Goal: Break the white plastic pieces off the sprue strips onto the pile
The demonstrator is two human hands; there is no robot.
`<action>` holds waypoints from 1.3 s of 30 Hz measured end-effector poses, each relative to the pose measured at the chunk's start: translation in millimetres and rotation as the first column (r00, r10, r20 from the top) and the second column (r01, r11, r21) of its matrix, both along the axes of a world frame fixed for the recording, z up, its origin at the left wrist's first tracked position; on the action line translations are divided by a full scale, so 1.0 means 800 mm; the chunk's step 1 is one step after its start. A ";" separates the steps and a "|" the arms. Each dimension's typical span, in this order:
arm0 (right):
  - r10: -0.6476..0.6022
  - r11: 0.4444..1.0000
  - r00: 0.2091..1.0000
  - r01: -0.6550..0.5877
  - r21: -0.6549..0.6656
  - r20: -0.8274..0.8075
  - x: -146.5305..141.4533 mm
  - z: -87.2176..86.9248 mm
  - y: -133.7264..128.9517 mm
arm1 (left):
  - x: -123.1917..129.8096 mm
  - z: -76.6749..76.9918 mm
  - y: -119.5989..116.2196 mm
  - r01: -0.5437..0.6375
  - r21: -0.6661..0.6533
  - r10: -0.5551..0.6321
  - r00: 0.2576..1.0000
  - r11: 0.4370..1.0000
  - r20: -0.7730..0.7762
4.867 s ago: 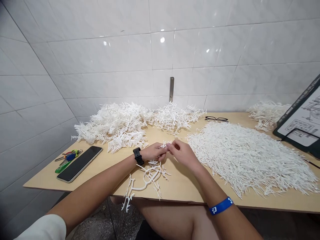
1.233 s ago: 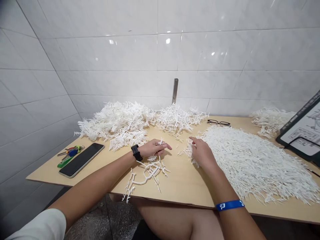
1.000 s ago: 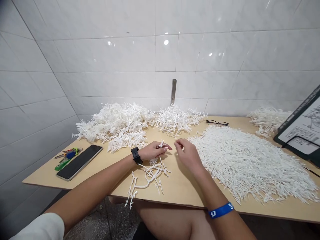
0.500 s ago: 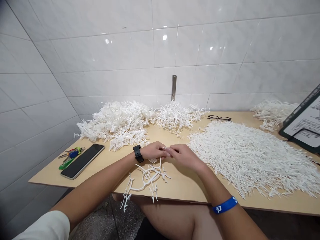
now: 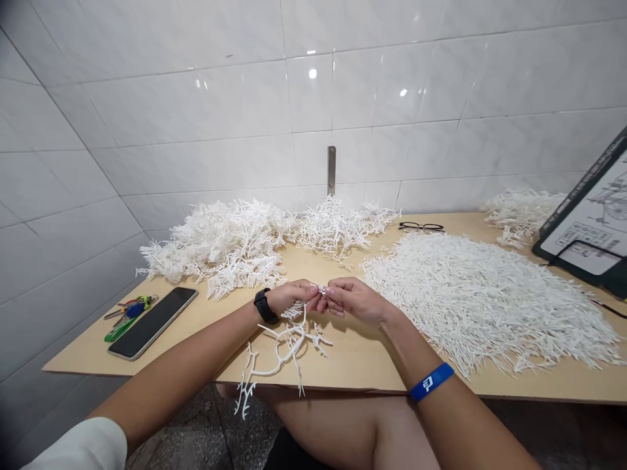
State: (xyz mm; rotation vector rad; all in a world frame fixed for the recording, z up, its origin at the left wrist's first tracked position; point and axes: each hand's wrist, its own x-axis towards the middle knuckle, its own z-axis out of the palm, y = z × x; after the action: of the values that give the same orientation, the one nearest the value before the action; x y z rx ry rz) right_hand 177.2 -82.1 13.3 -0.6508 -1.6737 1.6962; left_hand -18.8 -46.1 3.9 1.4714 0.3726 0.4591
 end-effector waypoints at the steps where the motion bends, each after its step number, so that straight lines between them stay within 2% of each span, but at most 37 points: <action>1: 0.001 1.000 1.000 -0.001 -0.017 -0.023 0.001 0.001 0.000 | -0.001 0.000 0.000 0.009 -0.036 -0.008 1.000 0.999 0.026; 4: -0.093 0.996 0.989 0.092 -0.013 -0.118 0.008 0.007 0.000 | -0.010 0.006 0.003 -0.004 -0.173 0.035 0.984 0.985 0.174; 6: -0.269 0.959 0.948 0.280 0.042 -0.169 0.018 0.012 0.001 | -0.018 0.011 0.008 -0.077 -0.233 0.137 0.959 0.969 0.250; 7: -0.384 0.912 0.911 0.400 0.096 -0.152 0.024 0.013 0.003 | -0.021 0.013 0.011 -0.123 -0.241 0.187 0.947 0.963 0.260; 8: -0.512 0.837 0.854 0.520 0.174 -0.090 0.031 0.013 0.005 | -0.024 0.013 0.014 -0.164 -0.233 0.222 0.941 0.959 0.253; 9: -0.643 0.738 0.766 0.617 0.274 0.007 0.037 0.012 0.009 | -0.025 0.013 0.017 -0.195 -0.215 0.245 0.940 0.957 0.237; 10: -0.754 0.635 0.645 0.669 0.386 0.122 0.044 0.009 0.012 | -0.025 0.012 0.019 -0.216 -0.193 0.255 0.943 0.957 0.212; 11: -0.827 0.554 0.512 0.670 0.495 0.233 0.050 0.006 0.016 | -0.024 0.010 0.021 -0.228 -0.173 0.259 0.948 0.958 0.183; 12: -0.861 0.507 0.392 0.634 0.584 0.323 0.056 0.002 0.019 | -0.022 0.008 0.021 -0.235 -0.156 0.258 0.954 0.959 0.150; 13: -0.871 0.490 0.302 0.582 0.649 0.388 0.062 -0.002 0.022 | -0.020 0.006 0.020 -0.240 -0.140 0.256 0.959 0.961 0.117; 16: -0.872 0.483 0.161 0.439 0.758 0.462 0.073 -0.007 0.026 | -0.015 0.005 0.014 -0.253 -0.068 0.256 0.966 0.965 0.035; 19: -0.895 0.427 0.060 0.404 0.809 0.442 0.069 -0.001 0.021 | -0.014 0.010 0.007 -0.229 -0.006 0.229 0.973 0.973 -0.002; 20: -0.902 0.413 0.066 0.420 0.808 0.426 0.063 0.003 0.018 | -0.014 0.012 0.006 -0.211 -0.003 0.211 0.977 0.978 -0.013; 21: -0.907 0.411 0.112 0.450 0.793 0.407 0.054 0.007 0.013 | -0.013 0.013 0.004 -0.187 0.001 0.187 0.982 0.982 -0.027; 22: -0.902 0.431 0.202 0.486 0.760 0.382 0.044 0.010 0.009 | -0.013 0.013 0.004 -0.158 0.009 0.159 0.986 0.987 -0.048; 23: -0.877 0.477 0.326 0.512 0.715 0.352 0.032 0.013 0.005 | -0.013 0.013 0.003 -0.120 0.023 0.121 0.990 0.993 -0.078; 25: -0.753 0.622 0.585 0.482 0.617 0.302 0.008 0.015 -0.003 | -0.012 0.012 0.004 -0.030 0.056 0.038 0.990 0.998 -0.139; 26: -0.676 0.687 0.674 0.431 0.585 0.298 -0.003 0.014 -0.006 | -0.012 0.011 0.005 0.008 0.067 0.003 0.987 0.998 -0.161; 27: -0.608 0.737 0.728 0.369 0.567 0.317 -0.012 0.013 -0.008 | -0.012 0.011 0.006 0.046 0.073 -0.033 0.983 0.996 -0.180; 30: -0.489 0.815 0.769 0.236 0.529 0.411 -0.025 0.008 -0.011 | -0.012 0.010 0.010 0.162 0.075 -0.140 0.962 0.984 -0.232; 33: -0.373 0.884 0.833 0.184 0.430 0.408 -0.024 0.008 -0.010 | -0.012 0.010 0.012 0.240 0.085 -0.214 0.947 0.967 -0.238; 37: -0.143 0.976 0.969 0.104 0.190 0.200 -0.012 0.010 -0.004 | -0.015 0.008 0.013 0.274 0.038 -0.266 0.954 0.961 -0.140; 39: -0.180 0.977 0.983 0.175 0.121 0.032 -0.001 0.010 0.002 | -0.020 0.006 0.014 0.310 0.001 -0.308 0.944 0.951 -0.118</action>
State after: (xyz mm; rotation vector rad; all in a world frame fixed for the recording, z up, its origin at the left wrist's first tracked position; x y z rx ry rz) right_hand 176.7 -80.8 21.3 -0.7611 -1.6783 1.4562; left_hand -35.2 -34.5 8.9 1.5472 0.2227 0.1249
